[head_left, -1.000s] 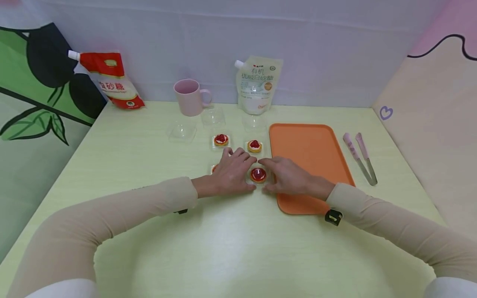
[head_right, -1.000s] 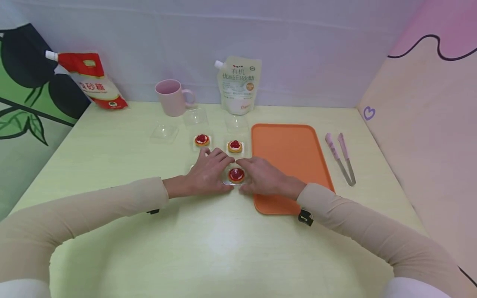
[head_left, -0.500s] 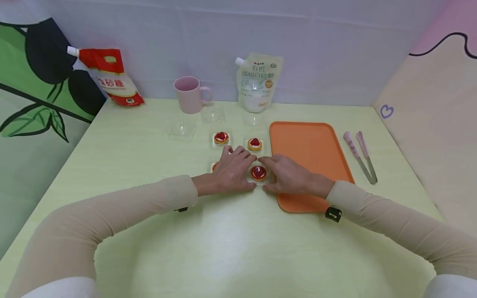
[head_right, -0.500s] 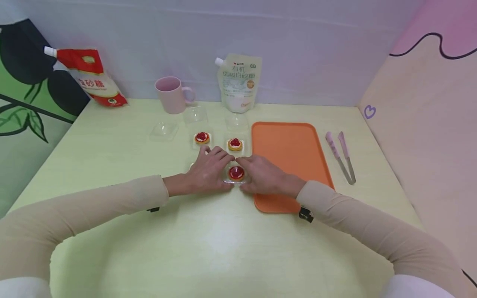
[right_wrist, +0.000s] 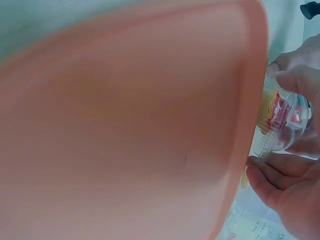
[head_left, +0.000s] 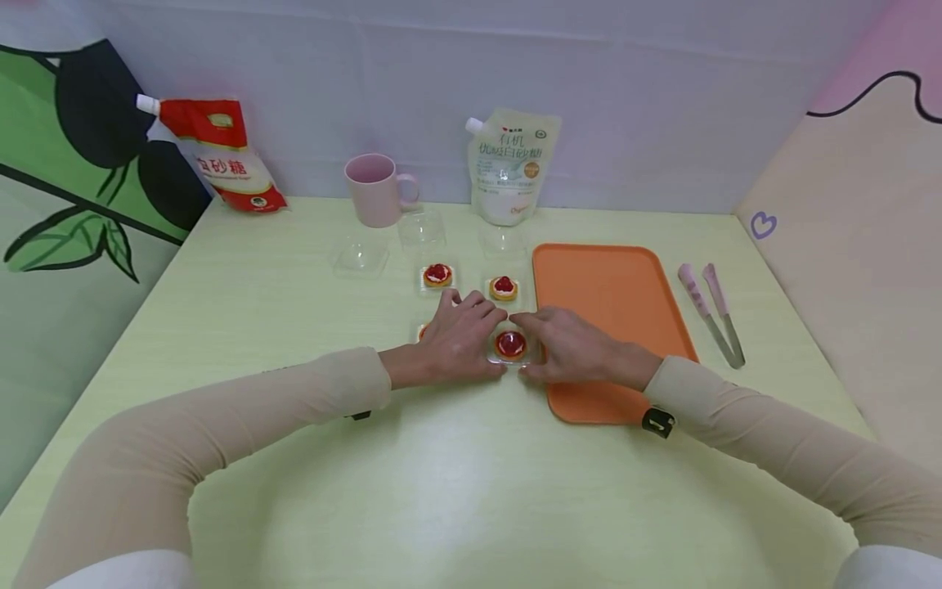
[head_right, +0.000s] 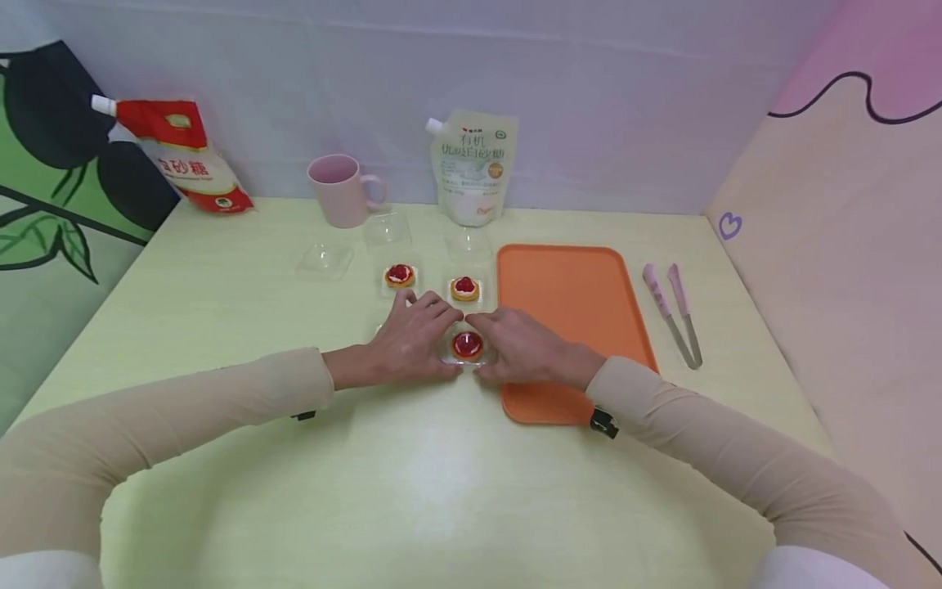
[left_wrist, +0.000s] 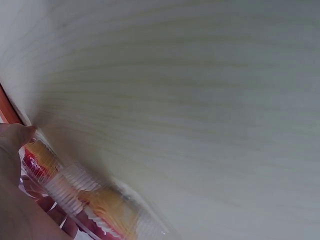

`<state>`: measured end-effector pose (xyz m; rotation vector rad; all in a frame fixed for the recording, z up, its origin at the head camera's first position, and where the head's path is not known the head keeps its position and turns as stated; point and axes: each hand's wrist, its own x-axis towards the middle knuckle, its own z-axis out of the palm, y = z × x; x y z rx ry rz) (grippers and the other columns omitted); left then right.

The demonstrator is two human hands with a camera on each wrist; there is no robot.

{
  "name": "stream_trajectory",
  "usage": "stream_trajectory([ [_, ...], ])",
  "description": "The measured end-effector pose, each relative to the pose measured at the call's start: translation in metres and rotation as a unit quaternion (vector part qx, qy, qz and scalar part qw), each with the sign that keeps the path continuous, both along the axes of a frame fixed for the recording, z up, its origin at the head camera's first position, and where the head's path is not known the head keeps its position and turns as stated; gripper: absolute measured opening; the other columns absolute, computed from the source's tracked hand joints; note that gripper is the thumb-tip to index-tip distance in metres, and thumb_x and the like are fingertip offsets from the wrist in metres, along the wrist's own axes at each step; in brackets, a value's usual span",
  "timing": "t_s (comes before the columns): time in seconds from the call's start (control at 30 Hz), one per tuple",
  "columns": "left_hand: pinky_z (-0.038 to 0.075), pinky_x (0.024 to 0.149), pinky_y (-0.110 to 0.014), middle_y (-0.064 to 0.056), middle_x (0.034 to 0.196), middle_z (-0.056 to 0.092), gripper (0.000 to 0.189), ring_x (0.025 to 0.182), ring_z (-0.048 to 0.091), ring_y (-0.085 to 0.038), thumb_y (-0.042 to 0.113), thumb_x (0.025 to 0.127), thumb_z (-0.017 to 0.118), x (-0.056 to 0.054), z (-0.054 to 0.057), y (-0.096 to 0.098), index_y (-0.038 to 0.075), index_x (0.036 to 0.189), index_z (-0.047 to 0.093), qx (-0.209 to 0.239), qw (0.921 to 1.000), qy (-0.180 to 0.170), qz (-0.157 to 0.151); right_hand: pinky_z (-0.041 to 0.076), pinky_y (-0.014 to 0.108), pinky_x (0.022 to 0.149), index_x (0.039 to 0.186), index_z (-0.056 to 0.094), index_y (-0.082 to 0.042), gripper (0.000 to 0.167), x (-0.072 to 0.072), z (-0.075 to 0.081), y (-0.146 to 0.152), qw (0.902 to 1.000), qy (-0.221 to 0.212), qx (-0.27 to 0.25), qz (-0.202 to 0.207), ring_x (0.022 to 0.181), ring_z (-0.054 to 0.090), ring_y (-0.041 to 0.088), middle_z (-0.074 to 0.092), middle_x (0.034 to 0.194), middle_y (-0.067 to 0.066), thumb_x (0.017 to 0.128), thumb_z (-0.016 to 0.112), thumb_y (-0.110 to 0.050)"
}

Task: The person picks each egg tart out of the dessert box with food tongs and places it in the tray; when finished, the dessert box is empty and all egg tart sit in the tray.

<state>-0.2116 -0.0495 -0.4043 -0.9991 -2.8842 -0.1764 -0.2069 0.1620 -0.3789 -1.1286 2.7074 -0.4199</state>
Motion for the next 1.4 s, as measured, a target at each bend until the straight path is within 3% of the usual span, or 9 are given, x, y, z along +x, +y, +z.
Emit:
stream_trajectory([
  [0.2, 0.033, 0.097, -0.048, 0.001, 0.119, 0.067, 0.065, 0.114, 0.052, -0.02, 0.054, 0.074, 0.079, 0.0, 0.001, 0.0, 0.018, 0.125, 0.062, -0.005, 1.0, 0.001, 0.002, 0.051, 0.042, 0.092, 0.141, 0.052, -0.001, 0.072, -0.001, 0.001, -0.001, 1.0, -0.002, 0.006, 0.002, 0.103, 0.06, 0.024, 0.07, 0.109, 0.005, 0.083, 0.078, -0.033],
  [0.37, 0.033, 0.096, -0.048, 0.001, 0.118, 0.068, 0.065, 0.113, 0.052, -0.02, 0.054, 0.074, 0.078, 0.001, 0.002, 0.0, 0.017, 0.125, 0.062, -0.001, 1.0, 0.004, 0.004, 0.047, 0.031, 0.07, 0.14, 0.053, 0.0, 0.067, -0.004, 0.004, 0.0, 1.0, -0.003, 0.001, 0.006, 0.08, 0.055, 0.016, 0.063, 0.082, -0.001, 0.085, 0.074, -0.031],
  [0.47, 0.033, 0.095, -0.048, 0.001, 0.118, 0.068, 0.066, 0.113, 0.052, -0.02, 0.054, 0.074, 0.078, 0.002, 0.002, 0.0, 0.018, 0.126, 0.062, 0.0, 1.0, 0.001, 0.008, 0.043, 0.029, 0.066, 0.14, 0.054, -0.002, 0.067, -0.006, 0.006, 0.0, 0.9999, -0.01, 0.0, 0.01, 0.075, 0.052, 0.015, 0.059, 0.077, -0.002, 0.085, 0.075, -0.033],
  [0.63, 0.033, 0.095, -0.048, 0.001, 0.12, 0.067, 0.069, 0.115, 0.052, -0.02, 0.055, 0.074, 0.078, 0.004, 0.002, 0.001, 0.017, 0.128, 0.061, -0.005, 0.9998, -0.009, 0.015, 0.045, 0.03, 0.069, 0.14, 0.054, -0.003, 0.07, -0.01, 0.007, 0.001, 0.9986, -0.052, -0.011, 0.003, 0.079, 0.054, 0.015, 0.066, 0.089, 0.0, 0.083, 0.079, -0.035],
  [0.83, 0.033, 0.094, -0.047, 0.0, 0.12, 0.066, 0.071, 0.114, 0.052, -0.02, 0.055, 0.074, 0.078, 0.005, 0.001, 0.002, 0.016, 0.13, 0.059, -0.006, 0.9998, -0.009, 0.016, 0.052, 0.039, 0.093, 0.138, 0.054, -0.008, 0.07, -0.014, 0.006, 0.003, 0.9902, -0.123, -0.056, -0.036, 0.11, 0.06, 0.022, 0.066, 0.128, 0.006, 0.08, 0.084, -0.033],
  [1.03, 0.033, 0.096, -0.048, 0.0, 0.121, 0.064, 0.072, 0.114, 0.051, -0.021, 0.056, 0.075, 0.076, 0.006, 0.001, 0.004, 0.017, 0.133, 0.056, -0.023, 0.9995, -0.011, 0.02, 0.049, 0.046, 0.099, 0.137, 0.054, -0.006, 0.069, -0.016, 0.005, 0.006, 0.9866, -0.133, -0.088, -0.036, 0.117, 0.058, 0.027, 0.064, 0.13, 0.009, 0.08, 0.085, -0.03],
  [1.4, 0.033, 0.1, -0.049, -0.004, 0.125, 0.06, 0.079, 0.118, 0.048, -0.024, 0.057, 0.077, 0.075, 0.007, 0.005, 0.004, 0.017, 0.14, 0.05, -0.042, 0.9983, -0.031, 0.027, 0.047, 0.049, 0.102, 0.14, 0.052, -0.007, 0.073, -0.016, 0.006, 0.008, 0.9853, -0.134, -0.094, -0.048, 0.121, 0.056, 0.028, 0.061, 0.137, 0.01, 0.079, 0.086, -0.028],
])
